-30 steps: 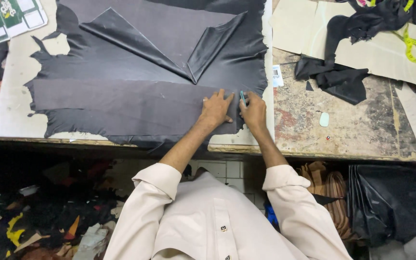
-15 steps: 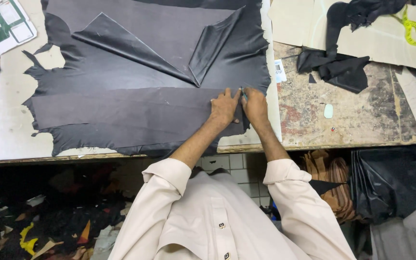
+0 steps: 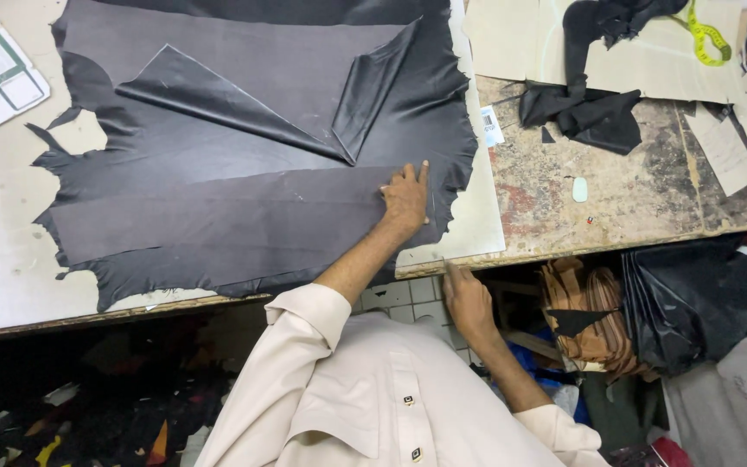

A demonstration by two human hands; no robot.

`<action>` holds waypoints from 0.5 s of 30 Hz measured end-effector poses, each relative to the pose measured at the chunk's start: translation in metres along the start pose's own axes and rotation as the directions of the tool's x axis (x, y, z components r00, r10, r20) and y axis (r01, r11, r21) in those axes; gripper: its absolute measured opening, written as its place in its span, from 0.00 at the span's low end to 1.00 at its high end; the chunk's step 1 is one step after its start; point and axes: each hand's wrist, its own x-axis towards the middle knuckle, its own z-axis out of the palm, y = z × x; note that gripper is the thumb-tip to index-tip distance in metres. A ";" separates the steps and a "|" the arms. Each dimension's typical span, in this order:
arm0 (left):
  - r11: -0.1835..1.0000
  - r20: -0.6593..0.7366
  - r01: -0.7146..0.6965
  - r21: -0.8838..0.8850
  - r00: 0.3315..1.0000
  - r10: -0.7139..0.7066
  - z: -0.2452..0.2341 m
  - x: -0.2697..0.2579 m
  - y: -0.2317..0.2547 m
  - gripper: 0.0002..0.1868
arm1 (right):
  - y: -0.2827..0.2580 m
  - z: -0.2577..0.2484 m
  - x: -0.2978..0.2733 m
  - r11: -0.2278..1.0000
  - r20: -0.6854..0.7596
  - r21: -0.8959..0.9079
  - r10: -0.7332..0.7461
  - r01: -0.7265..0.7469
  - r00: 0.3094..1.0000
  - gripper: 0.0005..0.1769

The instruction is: The person lays a large black leather hide flat on a worktable, places a paper pattern on top, and cuts the leather along the pattern edges using a utility knife. The person removes the cut leather piece and sets it aside, then repeats the process with another pattern placement.

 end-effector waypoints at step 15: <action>0.947 -0.673 -0.105 -0.303 0.727 -0.135 -0.037 -0.196 -0.237 0.17 | -0.045 -0.096 0.071 0.932 0.434 0.126 -0.360 0.340 0.826 0.22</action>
